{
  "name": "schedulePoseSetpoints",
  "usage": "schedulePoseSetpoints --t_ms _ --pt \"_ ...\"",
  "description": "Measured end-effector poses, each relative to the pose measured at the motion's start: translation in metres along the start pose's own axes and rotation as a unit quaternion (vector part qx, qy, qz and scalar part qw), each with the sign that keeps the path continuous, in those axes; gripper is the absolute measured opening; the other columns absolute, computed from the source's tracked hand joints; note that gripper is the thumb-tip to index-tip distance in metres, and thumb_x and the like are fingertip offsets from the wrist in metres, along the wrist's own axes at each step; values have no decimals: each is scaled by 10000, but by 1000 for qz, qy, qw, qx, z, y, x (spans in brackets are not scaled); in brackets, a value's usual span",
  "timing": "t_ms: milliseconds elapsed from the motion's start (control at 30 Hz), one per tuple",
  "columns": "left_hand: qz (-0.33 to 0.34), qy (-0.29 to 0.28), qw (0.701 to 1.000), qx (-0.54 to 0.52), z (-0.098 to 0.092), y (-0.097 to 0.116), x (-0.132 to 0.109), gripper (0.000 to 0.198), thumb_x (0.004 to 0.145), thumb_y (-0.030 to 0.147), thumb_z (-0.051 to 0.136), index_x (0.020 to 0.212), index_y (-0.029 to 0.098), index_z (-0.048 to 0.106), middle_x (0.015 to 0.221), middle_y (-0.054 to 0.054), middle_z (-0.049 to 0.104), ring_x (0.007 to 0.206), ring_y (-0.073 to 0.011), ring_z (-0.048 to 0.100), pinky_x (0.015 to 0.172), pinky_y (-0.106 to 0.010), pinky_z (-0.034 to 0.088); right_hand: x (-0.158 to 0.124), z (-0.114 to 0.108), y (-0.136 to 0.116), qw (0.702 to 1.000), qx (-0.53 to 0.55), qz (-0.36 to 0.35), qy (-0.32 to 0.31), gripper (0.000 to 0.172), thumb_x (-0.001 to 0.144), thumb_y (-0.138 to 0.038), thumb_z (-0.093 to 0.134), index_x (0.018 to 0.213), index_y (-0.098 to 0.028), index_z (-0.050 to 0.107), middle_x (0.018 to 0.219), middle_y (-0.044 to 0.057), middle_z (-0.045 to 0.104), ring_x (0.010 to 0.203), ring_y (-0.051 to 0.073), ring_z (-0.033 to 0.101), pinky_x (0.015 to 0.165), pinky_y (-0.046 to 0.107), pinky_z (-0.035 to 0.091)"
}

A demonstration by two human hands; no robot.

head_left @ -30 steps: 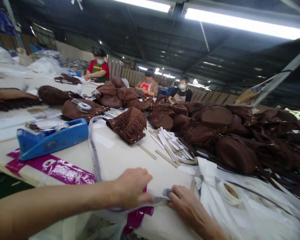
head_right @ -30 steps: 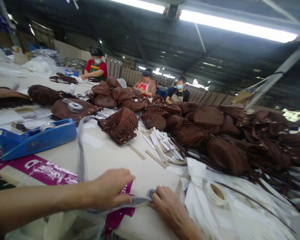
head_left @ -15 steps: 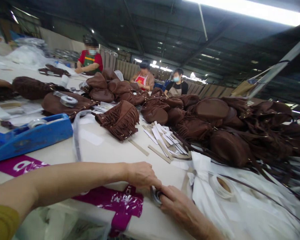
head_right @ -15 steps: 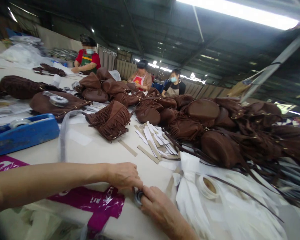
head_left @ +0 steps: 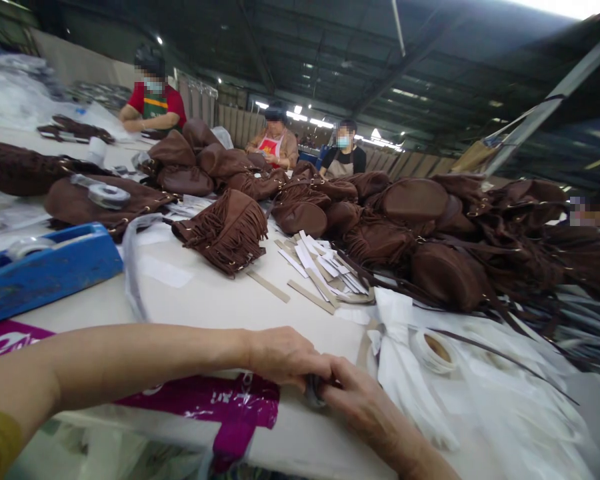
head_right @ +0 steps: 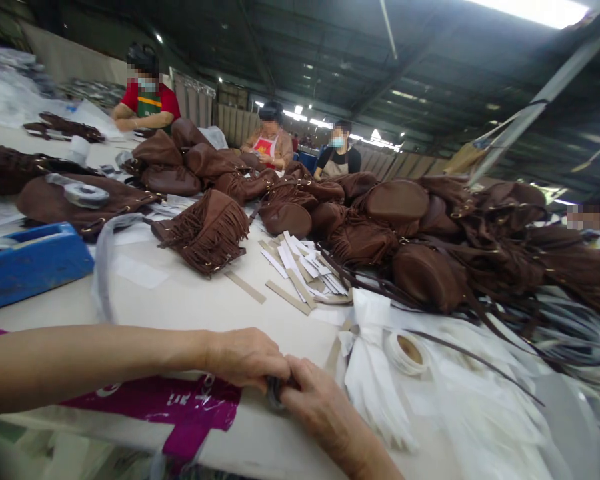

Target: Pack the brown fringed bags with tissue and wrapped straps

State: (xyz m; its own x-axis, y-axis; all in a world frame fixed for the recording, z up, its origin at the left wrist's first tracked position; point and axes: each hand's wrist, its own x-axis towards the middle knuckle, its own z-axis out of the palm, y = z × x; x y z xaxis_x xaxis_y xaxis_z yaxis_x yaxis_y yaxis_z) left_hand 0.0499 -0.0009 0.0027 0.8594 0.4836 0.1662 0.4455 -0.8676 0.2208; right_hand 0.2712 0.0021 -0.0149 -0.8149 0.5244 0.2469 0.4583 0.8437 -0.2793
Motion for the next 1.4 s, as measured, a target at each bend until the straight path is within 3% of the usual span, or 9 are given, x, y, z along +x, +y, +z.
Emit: schedulePoseSetpoints --t_ms 133,233,433,600,800,1067,1167,1300,1400 --pt "28 -27 999 -32 -2 -3 4 102 803 232 696 832 249 599 954 -1 670 863 -152 612 683 -230 430 3 -8 3 996 64 10 -63 181 889 -202 485 941 -230 656 979 -2 649 858 155 594 787 235 493" --pt "-19 -35 999 12 -1 5 9 84 799 241 690 805 211 612 897 -36 676 823 -184 630 665 -255 460 3 -12 6 995 63 -21 -68 258 886 -119 419 938 -214 653 997 35 641 921 166 603 837 255 496" --pt "-235 -10 971 43 12 40 23 112 848 179 548 922 126 613 868 -93 691 805 -258 668 685 -342 522 -10 1 -12 993 -61 2 101 416 797 -37 399 1153 -199 539 1152 144 623 1035 266 616 863 411 524" --pt "-295 0 955 21 17 47 24 111 827 193 551 923 155 591 880 -83 693 824 -257 673 709 -349 531 -8 18 -25 981 91 142 95 246 815 -86 405 1000 -247 422 742 10 629 638 189 646 589 288 516" --pt "-275 -27 961 24 2 45 1 310 812 237 605 1097 183 496 919 -49 675 811 -235 651 650 -313 499 3 4 -19 975 180 131 1 190 788 -123 482 899 -253 400 697 -51 546 614 152 550 591 259 427" --pt "-27 13 989 145 -3 18 -32 116 868 159 552 976 201 560 877 -45 607 792 -180 561 597 -262 418 6 -17 -10 975 200 37 -92 118 826 -144 440 756 -234 407 741 -24 540 699 144 496 652 243 398" --pt "-73 8 989 131 6 26 -20 54 827 134 574 869 164 558 890 -55 612 804 -192 557 633 -279 447 7 -20 -17 982 155 51 -99 137 781 -106 454 823 -236 467 782 -10 591 734 160 551 675 251 418" --pt "-188 27 979 70 22 47 0 175 808 147 565 982 134 546 945 -68 629 826 -212 581 727 -316 486 6 -5 -29 984 45 160 -58 511 731 -58 447 1223 -191 424 924 84 690 815 237 652 708 313 467" --pt "-213 33 975 42 24 49 -3 206 828 175 569 1027 139 530 954 -66 636 837 -211 593 730 -308 482 2 5 -27 984 67 158 -41 537 765 -55 411 1288 -174 395 1021 121 696 908 247 661 777 331 483"
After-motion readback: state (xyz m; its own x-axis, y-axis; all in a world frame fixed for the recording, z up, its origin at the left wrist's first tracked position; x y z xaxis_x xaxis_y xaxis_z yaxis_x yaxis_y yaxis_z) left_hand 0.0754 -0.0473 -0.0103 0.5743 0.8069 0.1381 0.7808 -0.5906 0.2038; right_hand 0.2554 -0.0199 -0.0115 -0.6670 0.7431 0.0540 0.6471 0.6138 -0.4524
